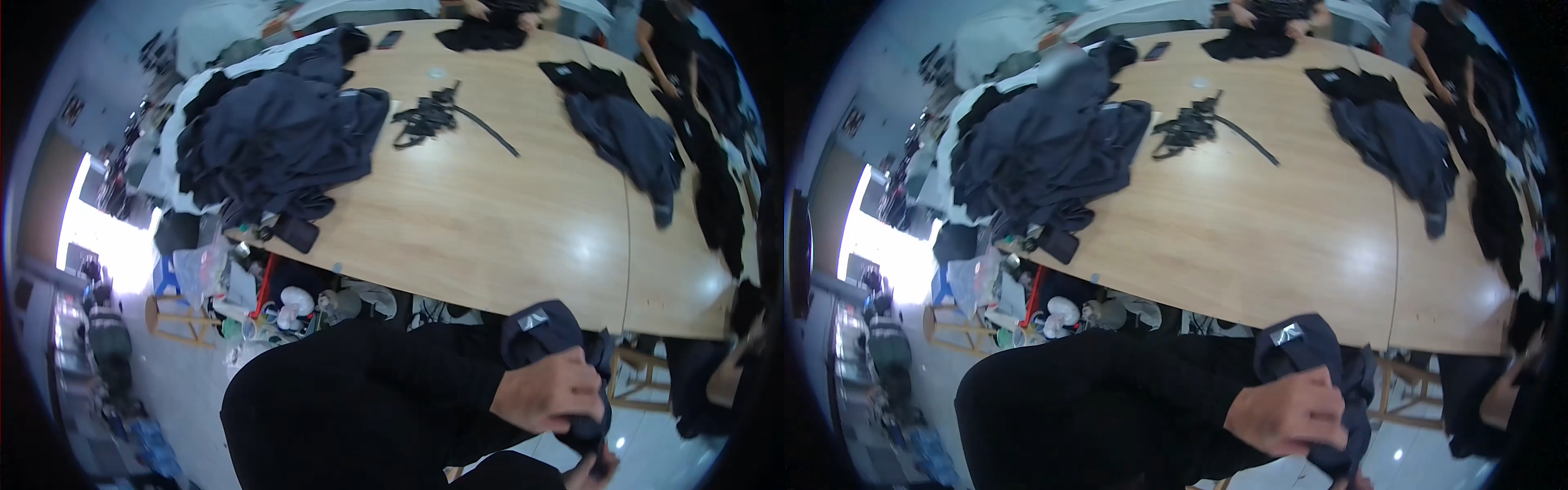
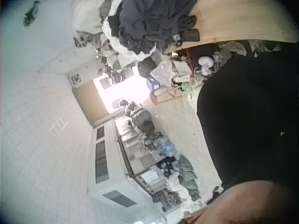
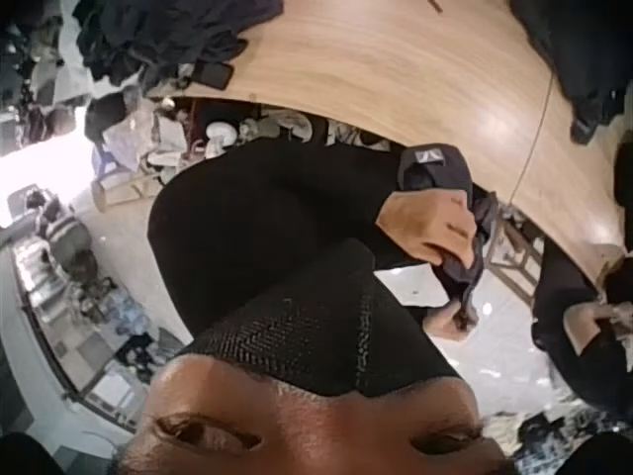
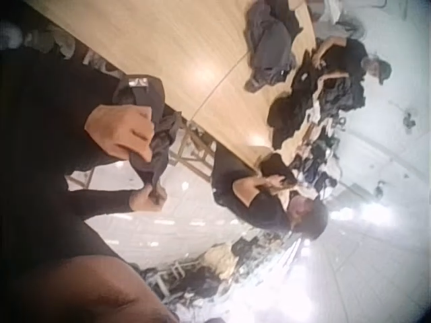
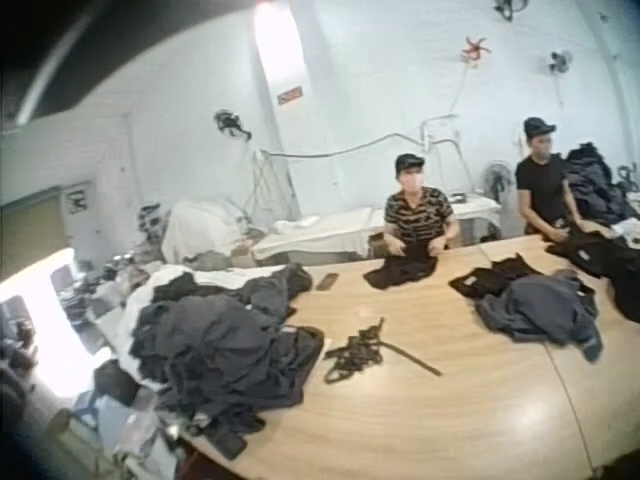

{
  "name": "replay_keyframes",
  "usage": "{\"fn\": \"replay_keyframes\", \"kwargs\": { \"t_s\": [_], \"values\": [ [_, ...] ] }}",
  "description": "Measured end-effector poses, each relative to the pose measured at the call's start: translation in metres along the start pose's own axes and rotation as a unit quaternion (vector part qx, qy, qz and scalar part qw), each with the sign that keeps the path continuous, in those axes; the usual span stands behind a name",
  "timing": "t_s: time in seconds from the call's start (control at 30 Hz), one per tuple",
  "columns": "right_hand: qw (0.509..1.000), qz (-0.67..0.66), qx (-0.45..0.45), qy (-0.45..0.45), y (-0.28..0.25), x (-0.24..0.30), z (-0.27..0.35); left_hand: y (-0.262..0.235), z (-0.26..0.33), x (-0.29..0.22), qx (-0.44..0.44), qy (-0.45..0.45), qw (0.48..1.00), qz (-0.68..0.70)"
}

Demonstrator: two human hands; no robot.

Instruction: The recorder uses a small pair of snips to trim excess threads from the waistband and seams of a pair of grey athletic shorts.

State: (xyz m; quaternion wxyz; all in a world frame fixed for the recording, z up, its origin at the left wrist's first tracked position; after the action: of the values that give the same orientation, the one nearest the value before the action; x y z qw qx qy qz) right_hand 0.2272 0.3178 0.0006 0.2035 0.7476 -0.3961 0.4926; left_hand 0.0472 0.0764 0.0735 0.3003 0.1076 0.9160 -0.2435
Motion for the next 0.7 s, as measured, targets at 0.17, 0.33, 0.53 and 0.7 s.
{"fn": "replay_keyframes", "kwargs": {
  "t_s": [0.17,0.33,0.53,0.7],
  "values": [
    [0.990,-0.090,0.036,-0.099,0.065,0.054,-0.049,-0.028,-0.015,-0.007,0.060,-0.060,0.988,0.129],
    [0.959,-0.247,0.102,0.098,0.098,0.045,-0.029,-0.033,0.007,0.020,0.255,-0.179,0.931,0.189],
    [0.951,-0.145,0.274,0.016,0.160,0.120,-0.022,-0.088,0.021,0.078,0.108,-0.274,0.934,0.204],
    [0.957,-0.124,0.254,0.065,0.129,0.092,-0.022,-0.293,0.015,0.121,-0.194,-0.341,0.919,-0.028]
  ]
}}
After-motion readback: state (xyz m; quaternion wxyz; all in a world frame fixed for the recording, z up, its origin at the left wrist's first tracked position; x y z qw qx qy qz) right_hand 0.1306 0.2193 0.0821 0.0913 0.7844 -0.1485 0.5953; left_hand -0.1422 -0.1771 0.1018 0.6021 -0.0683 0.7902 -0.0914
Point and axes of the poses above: each hand's wrist, its own z-axis away from the middle knuckle, its own y-axis out of the palm, x = y × z, the point moved 3 cm from there along -z, towards the middle knuckle, and after that the axes turned 10 degrees about -z, right-handed, at the moved point
